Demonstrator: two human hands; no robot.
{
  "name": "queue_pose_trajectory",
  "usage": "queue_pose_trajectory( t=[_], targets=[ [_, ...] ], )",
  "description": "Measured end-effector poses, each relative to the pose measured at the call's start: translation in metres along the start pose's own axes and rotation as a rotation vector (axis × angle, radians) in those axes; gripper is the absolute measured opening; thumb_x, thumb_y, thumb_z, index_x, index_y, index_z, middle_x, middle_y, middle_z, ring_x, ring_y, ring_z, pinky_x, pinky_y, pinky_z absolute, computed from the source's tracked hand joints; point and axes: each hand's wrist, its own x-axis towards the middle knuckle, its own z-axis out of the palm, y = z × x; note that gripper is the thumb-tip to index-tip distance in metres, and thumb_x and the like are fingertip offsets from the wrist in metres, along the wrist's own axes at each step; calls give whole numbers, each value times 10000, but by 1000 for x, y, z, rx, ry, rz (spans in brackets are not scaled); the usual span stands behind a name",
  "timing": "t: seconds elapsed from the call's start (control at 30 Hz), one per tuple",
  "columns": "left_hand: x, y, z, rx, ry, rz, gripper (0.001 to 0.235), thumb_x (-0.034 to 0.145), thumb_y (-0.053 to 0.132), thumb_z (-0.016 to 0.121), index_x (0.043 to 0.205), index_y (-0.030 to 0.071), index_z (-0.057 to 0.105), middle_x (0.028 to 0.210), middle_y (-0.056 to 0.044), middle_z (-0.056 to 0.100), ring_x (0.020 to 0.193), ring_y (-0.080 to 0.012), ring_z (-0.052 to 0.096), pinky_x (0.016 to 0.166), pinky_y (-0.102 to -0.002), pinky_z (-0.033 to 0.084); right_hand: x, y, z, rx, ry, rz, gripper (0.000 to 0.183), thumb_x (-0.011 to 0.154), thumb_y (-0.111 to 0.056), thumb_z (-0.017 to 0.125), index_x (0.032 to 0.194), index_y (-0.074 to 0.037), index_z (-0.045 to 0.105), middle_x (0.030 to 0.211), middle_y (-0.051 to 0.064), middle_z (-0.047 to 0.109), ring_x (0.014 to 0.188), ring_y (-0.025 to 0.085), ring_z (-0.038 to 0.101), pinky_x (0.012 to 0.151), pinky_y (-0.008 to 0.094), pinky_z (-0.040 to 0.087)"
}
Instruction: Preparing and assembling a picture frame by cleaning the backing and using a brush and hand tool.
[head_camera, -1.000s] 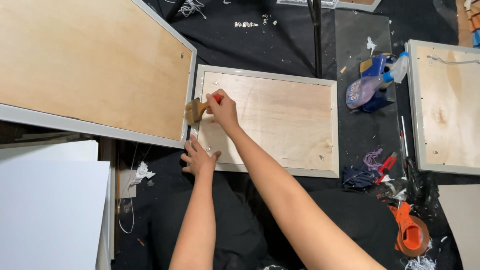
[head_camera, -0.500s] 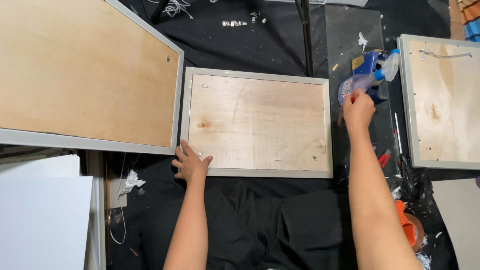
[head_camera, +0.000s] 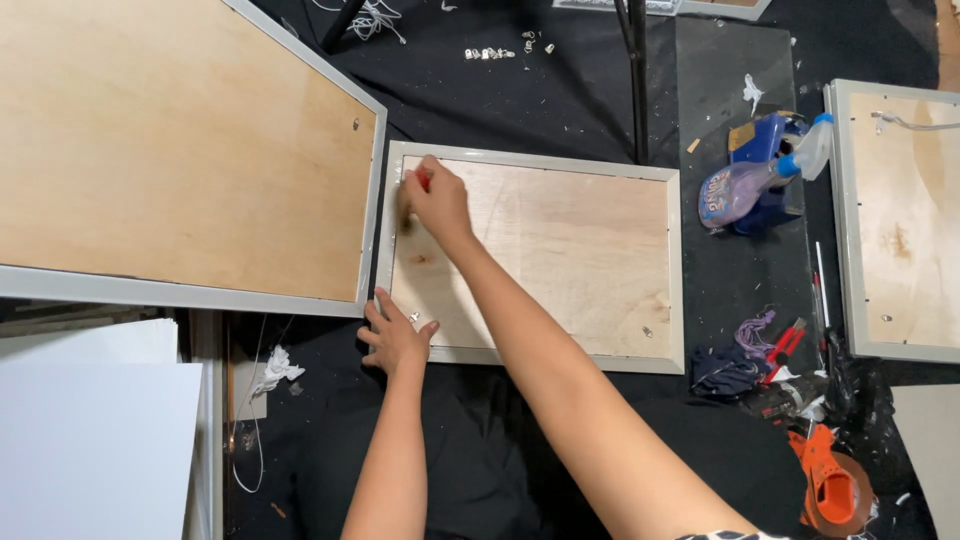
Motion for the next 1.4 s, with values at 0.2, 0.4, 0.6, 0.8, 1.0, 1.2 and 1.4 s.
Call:
queue_pose_trajectory(
  t=[0.2, 0.4, 0.6, 0.8, 1.0, 1.2, 1.4],
  targets=[
    [3, -1, 0, 11, -6, -2, 1144, 868, 426, 789, 1666, 178, 9, 1657, -95, 94, 1440, -448, 209, 1010, -784, 323, 33, 12, -1, 340, 38, 220, 193, 932, -292, 709, 903, -109, 656, 736, 89, 693, 619, 202, 757, 565, 260, 644],
    [2, 0, 2, 0, 18, 2, 1139, 864, 410, 793, 1664, 165, 20, 1647, -109, 109, 1418, -459, 229, 984, -779, 339, 60, 142, -161, 210, 241, 163, 154, 948, -225, 733, 933, -82, 678, 739, 109, 650, 619, 209, 740, 530, 277, 651],
    [5, 0, 6, 31, 21, 4, 1128, 871, 413, 784, 1663, 157, 22, 1638, -119, 111, 1401, -451, 238, 962, -762, 361, 46, 251, -365, -691, 478, 32, 190, 977, -264, 787, 943, -102, 693, 749, 184, 676, 806, 428, 709, 694, 526, 543],
    [5, 0, 6, 16, 29, 12, 1134, 867, 396, 792, 1660, 151, 19, 1630, -133, 120, 1377, -450, 254, 946, -769, 353, 63, 255, -339, -997, 370, -76, 189, 926, -231, 805, 920, -109, 661, 782, 107, 649, 752, 335, 729, 689, 449, 599],
    [-3, 6, -3, 22, 6, -6, 1123, 880, 399, 784, 1663, 143, 21, 1638, -136, 121, 1375, -434, 273, 952, -745, 371, 70, 154, -166, -828, 235, -143, 143, 910, -184, 740, 939, -109, 622, 847, 137, 646, 754, 392, 742, 686, 489, 607],
    [0, 4, -1, 42, 6, 1, 1138, 876, 414, 785, 1663, 149, 7, 1640, -125, 112, 1368, -422, 280, 941, -712, 381, 73, 39, -10, -426, 73, -236, 157, 922, -222, 687, 910, -115, 574, 808, 135, 629, 731, 414, 736, 671, 476, 601],
    [4, 1, 5, 48, 23, -3, 1151, 863, 420, 791, 1663, 162, 4, 1640, -107, 113, 1373, -428, 285, 954, -728, 375, 66, -13, 8, 201, 6, 118, 201, 955, -315, 643, 836, -160, 599, 608, 1, 701, 550, 131, 739, 564, 242, 600]
  ],
)
